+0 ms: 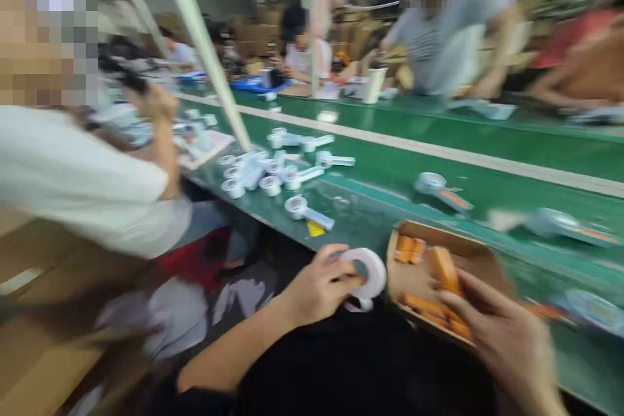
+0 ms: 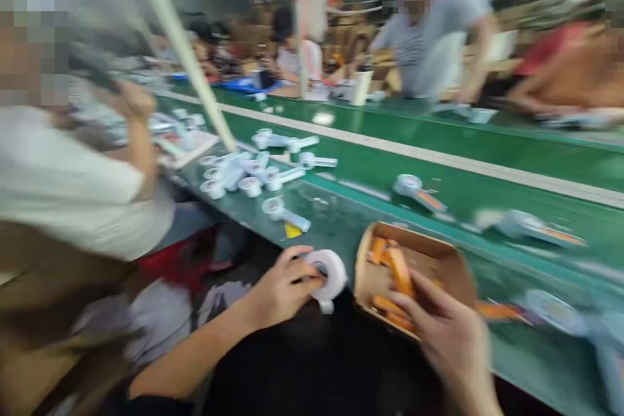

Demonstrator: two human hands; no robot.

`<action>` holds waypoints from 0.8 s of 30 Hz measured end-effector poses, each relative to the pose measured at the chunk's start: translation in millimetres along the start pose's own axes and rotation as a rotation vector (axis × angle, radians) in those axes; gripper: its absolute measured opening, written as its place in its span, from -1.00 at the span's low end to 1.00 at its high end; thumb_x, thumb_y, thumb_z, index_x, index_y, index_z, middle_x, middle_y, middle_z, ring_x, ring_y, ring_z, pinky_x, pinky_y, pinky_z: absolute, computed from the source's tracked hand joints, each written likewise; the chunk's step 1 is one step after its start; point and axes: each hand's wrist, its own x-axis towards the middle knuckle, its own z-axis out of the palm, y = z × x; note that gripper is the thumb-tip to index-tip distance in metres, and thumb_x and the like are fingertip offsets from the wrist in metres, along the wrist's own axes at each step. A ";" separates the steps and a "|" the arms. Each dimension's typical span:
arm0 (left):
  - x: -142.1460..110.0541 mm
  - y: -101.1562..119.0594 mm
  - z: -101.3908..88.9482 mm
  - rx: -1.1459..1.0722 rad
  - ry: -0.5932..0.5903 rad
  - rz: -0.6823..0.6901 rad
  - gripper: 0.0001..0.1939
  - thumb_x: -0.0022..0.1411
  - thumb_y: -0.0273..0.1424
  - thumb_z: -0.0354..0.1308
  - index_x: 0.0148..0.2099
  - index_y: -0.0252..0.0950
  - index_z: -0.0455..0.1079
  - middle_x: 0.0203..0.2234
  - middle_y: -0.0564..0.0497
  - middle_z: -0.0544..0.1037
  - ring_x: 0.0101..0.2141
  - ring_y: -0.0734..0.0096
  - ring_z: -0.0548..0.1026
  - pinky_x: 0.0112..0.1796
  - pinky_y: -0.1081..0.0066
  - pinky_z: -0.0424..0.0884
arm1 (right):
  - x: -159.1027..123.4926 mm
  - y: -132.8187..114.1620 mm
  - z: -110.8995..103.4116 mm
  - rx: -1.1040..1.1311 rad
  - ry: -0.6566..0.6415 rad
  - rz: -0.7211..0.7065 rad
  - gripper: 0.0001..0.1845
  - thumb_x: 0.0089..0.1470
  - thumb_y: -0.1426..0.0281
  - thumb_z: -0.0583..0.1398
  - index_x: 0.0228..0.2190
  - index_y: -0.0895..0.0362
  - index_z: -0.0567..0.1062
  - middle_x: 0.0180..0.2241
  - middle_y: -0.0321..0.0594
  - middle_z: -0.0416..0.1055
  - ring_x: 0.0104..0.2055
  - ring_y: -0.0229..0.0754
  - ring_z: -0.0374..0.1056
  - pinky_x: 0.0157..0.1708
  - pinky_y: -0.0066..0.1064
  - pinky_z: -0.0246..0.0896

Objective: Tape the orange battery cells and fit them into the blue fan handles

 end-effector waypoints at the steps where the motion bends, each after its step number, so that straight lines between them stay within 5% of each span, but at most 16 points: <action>1: 1.3 -4.5 -1.6 -0.002 0.030 0.004 -0.68 0.35 -0.61 0.23 0.08 -0.25 0.60 -0.15 -0.09 0.66 0.17 0.08 0.48 0.21 0.02 0.55 | -2.6 -3.5 -16.1 -0.080 0.034 0.025 -0.61 0.20 0.12 0.31 -0.17 0.17 0.74 -0.35 -0.13 0.72 -0.55 -0.15 0.57 -0.48 -0.43 0.54; 4: 6.9 -21.2 -7.4 -0.023 0.073 0.106 -0.63 0.31 -0.67 0.25 0.09 -0.27 0.57 -0.17 -0.06 0.64 0.18 0.04 0.44 0.16 0.03 0.60 | -4.4 -14.7 -25.5 -0.153 0.125 0.049 -0.67 0.14 0.15 0.40 -0.15 0.08 0.77 -0.23 -0.09 0.73 -0.31 0.00 0.69 -0.27 -0.36 0.64; 12: 27.3 -55.5 -25.1 0.023 -0.046 0.360 -0.73 0.40 -0.62 0.16 0.00 -0.26 0.60 -0.17 -0.05 0.63 0.14 0.10 0.50 0.05 0.17 0.68 | -12.5 -20.9 24.7 -0.070 0.112 -0.002 -0.63 0.08 0.18 0.49 -0.05 -0.05 0.75 -0.16 -0.14 0.73 -0.21 0.08 0.70 -0.19 -0.24 0.68; 15: 43.6 -78.1 -33.1 0.012 -0.092 0.496 -0.77 0.42 -0.59 0.17 -0.02 -0.27 0.60 -0.15 -0.06 0.63 0.14 0.08 0.52 -0.01 0.22 0.68 | -12.8 -24.5 29.1 -0.008 0.054 0.178 -0.61 0.01 0.20 0.53 -0.09 -0.02 0.76 -0.22 -0.14 0.73 -0.24 0.05 0.69 -0.15 -0.22 0.67; 21: 87.9 -103.7 -48.0 -0.101 -0.117 0.701 -0.65 0.39 -0.70 0.09 -0.08 -0.21 0.60 -0.19 -0.01 0.63 0.16 0.20 0.56 0.08 0.31 0.64 | 20.5 -33.8 24.1 0.494 -0.156 0.527 -0.50 -0.04 0.21 0.53 -0.04 0.07 0.71 -0.11 -0.16 0.72 -0.05 0.00 0.67 0.06 -0.16 0.60; 24: 96.0 -98.2 -41.0 -0.162 -0.088 0.616 -0.63 0.39 -0.69 0.10 -0.01 -0.20 0.60 -0.19 -0.03 0.63 0.20 0.12 0.55 0.11 0.22 0.64 | 31.3 -33.0 38.4 0.599 0.018 0.544 -0.56 -0.08 0.21 0.55 -0.14 0.10 0.72 -0.12 -0.13 0.72 -0.06 0.02 0.67 0.05 -0.13 0.60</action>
